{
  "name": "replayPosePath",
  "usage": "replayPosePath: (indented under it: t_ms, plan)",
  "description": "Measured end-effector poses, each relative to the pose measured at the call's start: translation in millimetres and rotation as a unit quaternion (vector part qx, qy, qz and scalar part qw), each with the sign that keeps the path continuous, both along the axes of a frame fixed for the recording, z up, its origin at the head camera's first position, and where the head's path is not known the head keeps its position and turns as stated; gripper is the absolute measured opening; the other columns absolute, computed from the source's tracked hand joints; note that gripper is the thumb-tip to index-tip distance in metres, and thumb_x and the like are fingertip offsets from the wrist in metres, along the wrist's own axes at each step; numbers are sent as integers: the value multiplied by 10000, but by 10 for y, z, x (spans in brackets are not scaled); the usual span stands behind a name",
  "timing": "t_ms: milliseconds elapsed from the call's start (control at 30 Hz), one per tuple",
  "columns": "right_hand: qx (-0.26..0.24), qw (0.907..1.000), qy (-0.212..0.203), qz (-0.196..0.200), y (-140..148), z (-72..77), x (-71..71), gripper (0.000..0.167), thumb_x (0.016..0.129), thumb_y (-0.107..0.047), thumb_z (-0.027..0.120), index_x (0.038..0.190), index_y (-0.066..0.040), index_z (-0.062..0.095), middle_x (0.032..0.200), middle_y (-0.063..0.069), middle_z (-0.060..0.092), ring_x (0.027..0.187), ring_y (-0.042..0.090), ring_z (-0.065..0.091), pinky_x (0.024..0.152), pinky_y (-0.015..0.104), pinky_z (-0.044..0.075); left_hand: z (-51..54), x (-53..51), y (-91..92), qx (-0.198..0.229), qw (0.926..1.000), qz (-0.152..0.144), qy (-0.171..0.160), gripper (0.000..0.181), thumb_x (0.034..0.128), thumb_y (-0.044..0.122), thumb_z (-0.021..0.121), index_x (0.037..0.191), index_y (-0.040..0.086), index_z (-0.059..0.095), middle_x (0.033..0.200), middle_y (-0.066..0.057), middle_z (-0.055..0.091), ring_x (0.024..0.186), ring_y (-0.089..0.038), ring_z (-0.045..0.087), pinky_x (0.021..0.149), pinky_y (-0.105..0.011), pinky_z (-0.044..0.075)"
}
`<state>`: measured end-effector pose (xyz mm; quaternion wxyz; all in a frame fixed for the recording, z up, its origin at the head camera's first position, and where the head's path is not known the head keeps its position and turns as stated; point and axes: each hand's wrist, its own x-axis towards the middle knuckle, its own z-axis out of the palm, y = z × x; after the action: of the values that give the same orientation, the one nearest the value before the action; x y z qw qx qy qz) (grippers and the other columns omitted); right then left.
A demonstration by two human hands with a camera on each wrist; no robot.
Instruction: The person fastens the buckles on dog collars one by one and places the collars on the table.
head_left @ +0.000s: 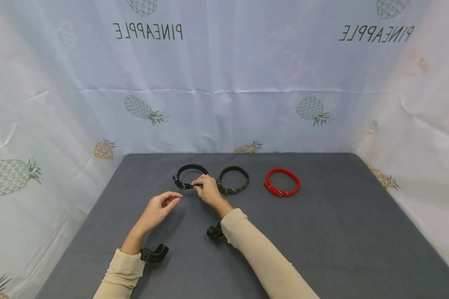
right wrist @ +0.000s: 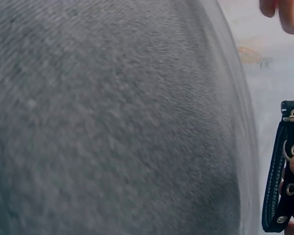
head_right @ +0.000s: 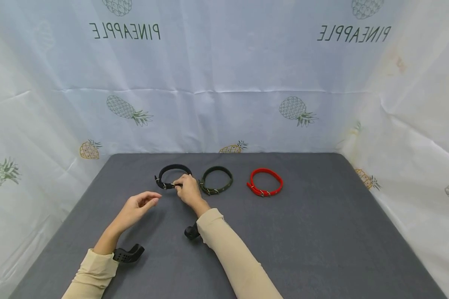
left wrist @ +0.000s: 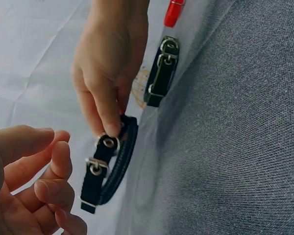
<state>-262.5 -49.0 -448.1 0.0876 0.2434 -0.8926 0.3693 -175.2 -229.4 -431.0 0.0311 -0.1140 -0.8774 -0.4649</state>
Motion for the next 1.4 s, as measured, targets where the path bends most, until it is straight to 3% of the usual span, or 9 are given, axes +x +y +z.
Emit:
replayPosePath:
  t_ms: [133, 400, 633, 867, 933, 1100, 1200, 1400]
  plan:
    - [94, 10000, 17, -17, -39, -22, -6, 145, 888, -42, 666, 998, -43, 761, 976, 99, 689, 945, 240, 654, 1163, 388, 356, 18, 12, 15, 24, 10000, -37, 5, 260, 981, 179, 562, 1137, -8, 652, 934, -220, 648, 616, -170, 511, 539, -209, 400]
    - [410, 9987, -181, -245, -114, -52, -32, 164, 906, -59, 650, 1031, -71, 756, 1004, 78, 681, 965, 226, 657, 1188, 358, 320, 12, 28, 24, -8, 10000, -21, -55, 265, 978, 183, 568, 1143, -7, 652, 921, -211, 649, 596, -109, 478, 537, -204, 390]
    - [683, 9967, -206, -387, -150, -66, -90, 162, 899, -83, 668, 1029, -94, 764, 1005, 64, 686, 977, 222, 649, 1185, 347, 325, 4, -2, 40, 13, 10000, -33, -86, 272, 982, 190, 561, 1155, 0, 650, 934, -219, 651, 602, -144, 491, 535, -209, 396]
    - [1163, 9906, -510, -505, -181, -72, -105, 180, 917, -121, 653, 1064, -129, 758, 1045, 43, 677, 1033, 204, 631, 1186, 338, 323, -10, 11, 72, 110, 9998, -156, 39, 267, 979, 162, 563, 1154, -22, 645, 919, -221, 643, 589, -67, 460, 534, -199, 389]
    - [1257, 9881, -694, -556, -201, -86, -90, 185, 925, -139, 646, 1073, -145, 757, 1075, 42, 668, 1092, 217, 612, 1174, 342, 341, 23, 45, 103, 75, 9999, -108, -7, 254, 980, 129, 553, 1153, -35, 642, 924, -223, 644, 590, -78, 462, 535, -195, 386]
    - [1382, 9843, -836, -706, -237, -123, -63, 174, 923, -161, 651, 1050, -187, 768, 1097, 33, 660, 1162, 240, 573, 1060, 356, 458, -23, 46, 116, 65, 10000, -41, -26, 238, 975, 100, 554, 1149, -36, 644, 915, -203, 654, 587, -66, 455, 533, -189, 380]
    - [1387, 9848, -792, -677, -230, -117, -58, 174, 922, -159, 653, 1052, -182, 766, 1090, 38, 660, 1116, 234, 582, 989, 349, 496, -73, 2, 111, 56, 10000, -60, 39, 243, 972, 114, 563, 1149, -30, 647, 907, -199, 655, 594, -25, 440, 538, -184, 379]
    - [1121, 9911, -677, -252, -145, -79, -45, 230, 925, -145, 648, 1141, -133, 725, 1132, 57, 663, 1112, 225, 602, 1088, 366, 436, -73, -30, 188, 96, 9999, -66, 96, 240, 977, 73, 540, 1153, -60, 634, 922, -240, 648, 579, 3, 411, 529, -191, 369]
